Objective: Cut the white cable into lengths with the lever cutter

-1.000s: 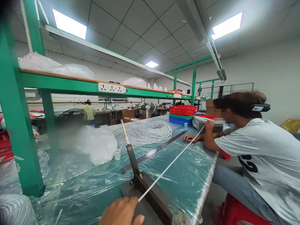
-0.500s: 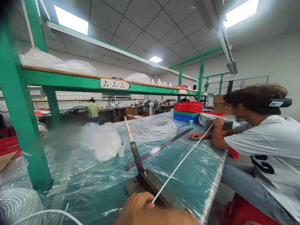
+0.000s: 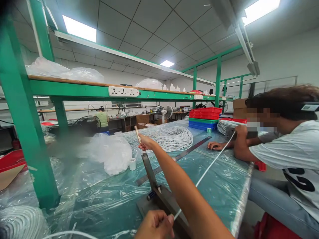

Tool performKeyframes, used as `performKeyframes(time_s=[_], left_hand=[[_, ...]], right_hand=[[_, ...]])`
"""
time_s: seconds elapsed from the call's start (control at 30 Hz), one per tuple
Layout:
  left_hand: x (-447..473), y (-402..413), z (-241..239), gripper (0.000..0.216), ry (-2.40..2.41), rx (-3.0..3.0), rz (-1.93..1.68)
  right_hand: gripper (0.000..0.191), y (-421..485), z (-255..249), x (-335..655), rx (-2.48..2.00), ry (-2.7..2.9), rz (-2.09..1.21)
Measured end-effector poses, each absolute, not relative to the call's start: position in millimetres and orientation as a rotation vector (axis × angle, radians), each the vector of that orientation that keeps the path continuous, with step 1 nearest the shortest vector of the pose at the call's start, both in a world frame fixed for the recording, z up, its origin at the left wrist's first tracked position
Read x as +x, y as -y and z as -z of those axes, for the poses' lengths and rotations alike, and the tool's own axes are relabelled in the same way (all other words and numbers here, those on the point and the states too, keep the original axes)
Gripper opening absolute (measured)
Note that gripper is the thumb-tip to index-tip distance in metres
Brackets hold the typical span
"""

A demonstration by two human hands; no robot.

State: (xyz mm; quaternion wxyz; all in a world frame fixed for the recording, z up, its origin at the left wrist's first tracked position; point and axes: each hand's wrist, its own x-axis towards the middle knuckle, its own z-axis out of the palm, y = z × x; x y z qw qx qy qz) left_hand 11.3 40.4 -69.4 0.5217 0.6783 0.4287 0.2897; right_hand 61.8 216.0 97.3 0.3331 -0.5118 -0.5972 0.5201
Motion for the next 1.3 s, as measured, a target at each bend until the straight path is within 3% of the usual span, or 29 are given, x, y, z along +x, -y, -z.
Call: performKeyframes(time_s=[0.33,0.47,0.6,0.8,1.0,1.3], left_hand=[[10,-20,43,0.028,-1.497,2.061,-0.574],[12,-19,52,0.02,-1.375,1.917,-0.854],[19,-25,63,0.023,-1.309,1.663,-0.908],[27,-40,83,0.046,-1.324,1.615,-0.989],[33,-38,84,0.048,-1.526,1.538,-0.935],[35,-36,85,0.045,-1.585,1.551,-0.955]], right_hand=[[0.062,-202,-124,88,-1.27,1.445,-1.559],[0.064,-165,-137,127,-1.164,1.425,-1.64],[0.058,-109,-141,162,-1.115,1.405,-1.676],[0.054,-36,-122,200,-1.095,1.362,-1.764],[0.033,-13,-98,220,-1.168,1.328,-1.84],[0.037,3,-81,234,-1.349,1.312,-1.825]])
